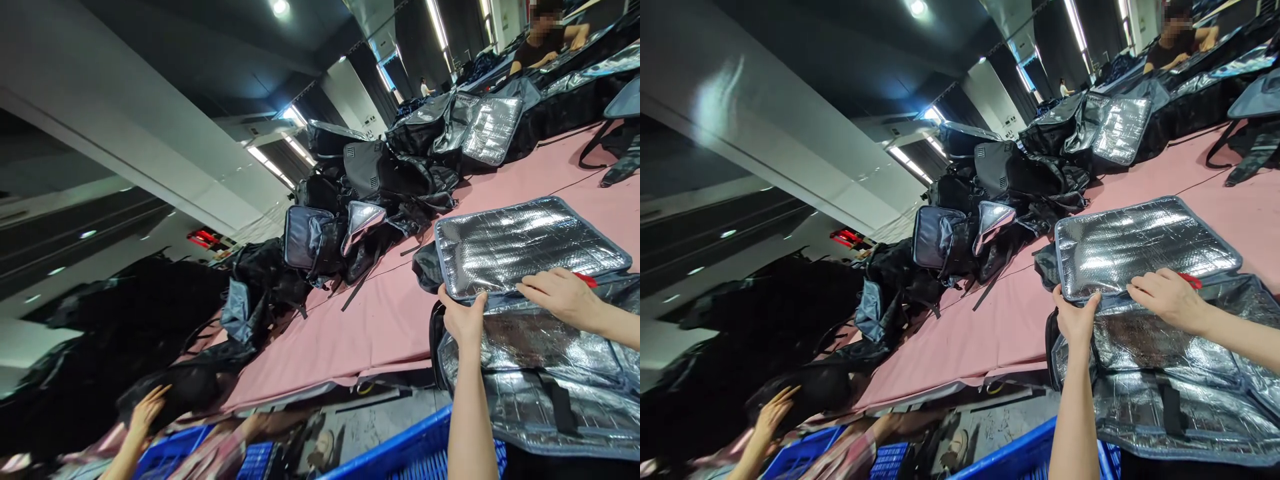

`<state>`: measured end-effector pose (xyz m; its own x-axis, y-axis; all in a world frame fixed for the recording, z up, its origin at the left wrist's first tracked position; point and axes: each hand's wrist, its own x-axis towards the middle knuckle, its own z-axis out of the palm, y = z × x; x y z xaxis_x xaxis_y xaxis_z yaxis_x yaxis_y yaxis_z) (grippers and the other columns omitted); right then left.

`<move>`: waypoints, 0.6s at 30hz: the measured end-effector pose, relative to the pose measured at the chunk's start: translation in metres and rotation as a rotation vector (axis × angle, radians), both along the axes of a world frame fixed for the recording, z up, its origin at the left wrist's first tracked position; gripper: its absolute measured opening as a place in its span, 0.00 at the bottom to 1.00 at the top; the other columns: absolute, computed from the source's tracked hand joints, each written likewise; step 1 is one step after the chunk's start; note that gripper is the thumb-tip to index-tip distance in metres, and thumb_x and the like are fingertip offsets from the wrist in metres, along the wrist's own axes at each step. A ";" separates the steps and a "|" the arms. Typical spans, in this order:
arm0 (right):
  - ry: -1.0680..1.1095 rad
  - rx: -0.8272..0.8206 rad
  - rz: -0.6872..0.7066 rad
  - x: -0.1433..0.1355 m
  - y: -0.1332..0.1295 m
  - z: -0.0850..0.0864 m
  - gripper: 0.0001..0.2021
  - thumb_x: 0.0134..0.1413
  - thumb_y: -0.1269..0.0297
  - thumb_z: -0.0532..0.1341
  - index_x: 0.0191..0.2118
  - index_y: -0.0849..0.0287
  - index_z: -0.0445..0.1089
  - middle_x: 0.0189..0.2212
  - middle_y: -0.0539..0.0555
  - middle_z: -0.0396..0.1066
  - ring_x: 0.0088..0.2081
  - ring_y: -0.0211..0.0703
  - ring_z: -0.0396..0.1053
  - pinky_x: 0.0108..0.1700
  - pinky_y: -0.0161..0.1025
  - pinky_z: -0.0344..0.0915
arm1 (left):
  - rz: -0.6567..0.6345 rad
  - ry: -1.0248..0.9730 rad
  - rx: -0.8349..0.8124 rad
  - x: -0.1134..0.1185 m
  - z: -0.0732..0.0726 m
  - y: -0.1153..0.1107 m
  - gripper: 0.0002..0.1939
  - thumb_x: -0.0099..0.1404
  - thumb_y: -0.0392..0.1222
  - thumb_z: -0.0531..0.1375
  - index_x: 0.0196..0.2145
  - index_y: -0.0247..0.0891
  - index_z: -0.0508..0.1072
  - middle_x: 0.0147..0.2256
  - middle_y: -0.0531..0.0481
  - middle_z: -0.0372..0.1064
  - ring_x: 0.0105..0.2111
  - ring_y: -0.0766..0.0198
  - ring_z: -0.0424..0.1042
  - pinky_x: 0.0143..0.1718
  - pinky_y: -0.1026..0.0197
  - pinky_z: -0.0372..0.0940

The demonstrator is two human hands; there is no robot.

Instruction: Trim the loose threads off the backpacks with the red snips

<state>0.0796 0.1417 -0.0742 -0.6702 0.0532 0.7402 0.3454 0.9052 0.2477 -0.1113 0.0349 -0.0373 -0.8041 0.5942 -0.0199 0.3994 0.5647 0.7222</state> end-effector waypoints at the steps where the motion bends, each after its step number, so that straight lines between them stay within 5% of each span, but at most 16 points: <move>1: -0.009 0.022 0.003 -0.002 0.000 0.002 0.15 0.62 0.82 0.49 0.43 0.62 0.70 0.39 0.56 0.73 0.36 0.41 0.68 0.38 0.39 0.58 | -0.001 0.000 0.001 0.000 0.000 0.000 0.43 0.53 0.51 0.68 0.61 0.40 0.56 0.44 0.38 0.76 0.47 0.43 0.74 0.46 0.52 0.65; 18: -0.137 0.084 0.082 -0.015 0.002 0.023 0.13 0.64 0.80 0.50 0.35 0.62 0.69 0.34 0.53 0.71 0.31 0.40 0.60 0.34 0.40 0.52 | -0.010 0.019 -0.002 0.004 -0.001 -0.005 0.43 0.53 0.51 0.69 0.61 0.38 0.55 0.46 0.36 0.75 0.46 0.41 0.74 0.46 0.51 0.64</move>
